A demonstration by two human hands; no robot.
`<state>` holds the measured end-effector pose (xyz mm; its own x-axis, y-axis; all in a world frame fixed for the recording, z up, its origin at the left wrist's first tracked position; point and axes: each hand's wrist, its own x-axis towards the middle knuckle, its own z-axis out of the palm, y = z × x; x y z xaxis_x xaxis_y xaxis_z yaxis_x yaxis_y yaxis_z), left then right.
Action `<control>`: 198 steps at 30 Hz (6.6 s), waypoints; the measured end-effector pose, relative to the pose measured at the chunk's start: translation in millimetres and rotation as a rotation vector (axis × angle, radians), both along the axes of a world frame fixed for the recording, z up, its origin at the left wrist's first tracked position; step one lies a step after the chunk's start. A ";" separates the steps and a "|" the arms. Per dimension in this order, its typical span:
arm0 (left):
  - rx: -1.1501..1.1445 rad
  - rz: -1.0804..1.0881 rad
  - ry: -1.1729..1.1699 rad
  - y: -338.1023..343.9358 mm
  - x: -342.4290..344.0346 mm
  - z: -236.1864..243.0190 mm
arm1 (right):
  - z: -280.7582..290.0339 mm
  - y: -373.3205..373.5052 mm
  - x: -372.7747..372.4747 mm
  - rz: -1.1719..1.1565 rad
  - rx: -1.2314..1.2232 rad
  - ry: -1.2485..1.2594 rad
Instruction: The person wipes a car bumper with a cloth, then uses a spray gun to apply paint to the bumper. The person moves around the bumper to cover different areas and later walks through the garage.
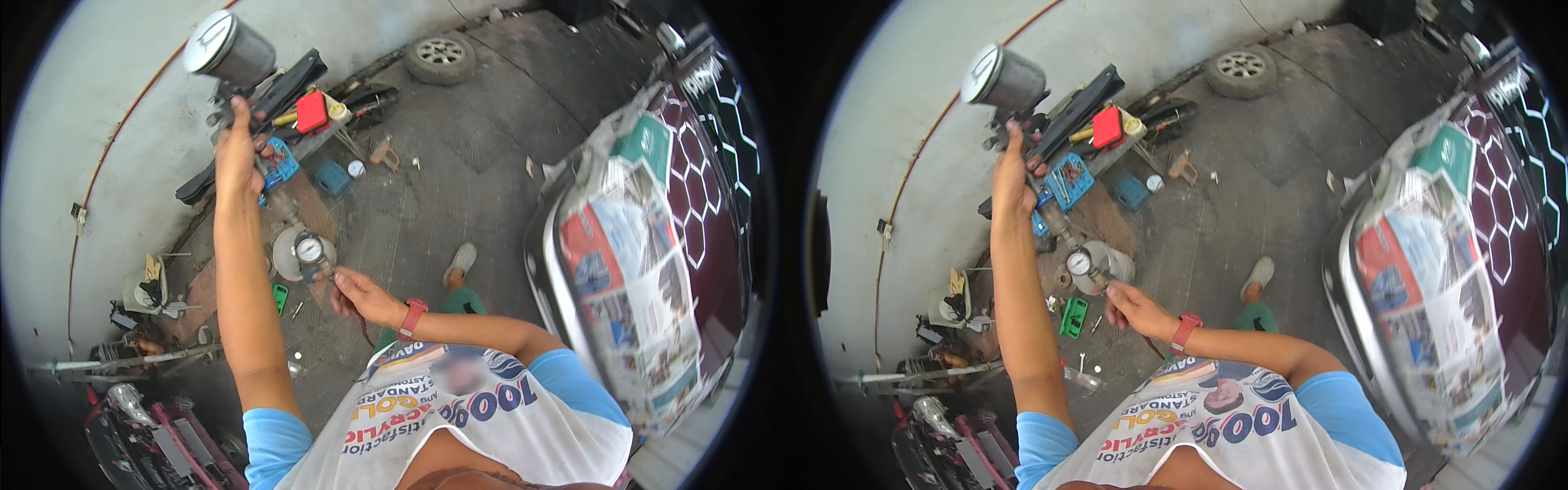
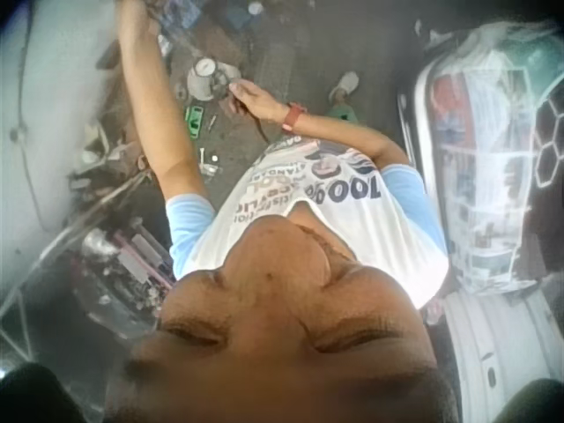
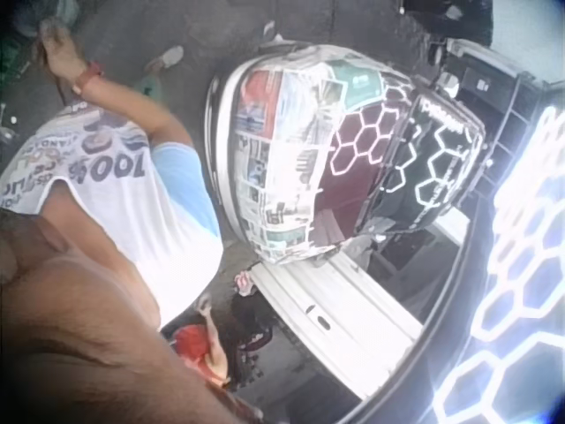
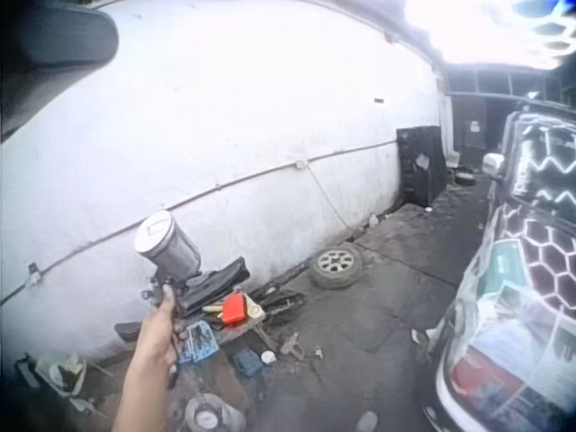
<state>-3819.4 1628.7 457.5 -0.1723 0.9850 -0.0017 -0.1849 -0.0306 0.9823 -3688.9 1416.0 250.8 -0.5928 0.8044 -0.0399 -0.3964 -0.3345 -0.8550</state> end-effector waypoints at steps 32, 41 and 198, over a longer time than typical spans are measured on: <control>0.002 -0.119 0.091 670.4 467.1 -105.0 | -18.7 633.8 384.6 -0.716 -0.170 -0.064; 0.065 -0.089 0.238 791.0 487.2 -106.7 | -86.8 811.5 435.7 -0.386 -0.030 -0.094; 0.347 2.718 -0.258 288.7 564.3 -201.9 | -148.4 767.1 408.8 1.853 0.737 -0.044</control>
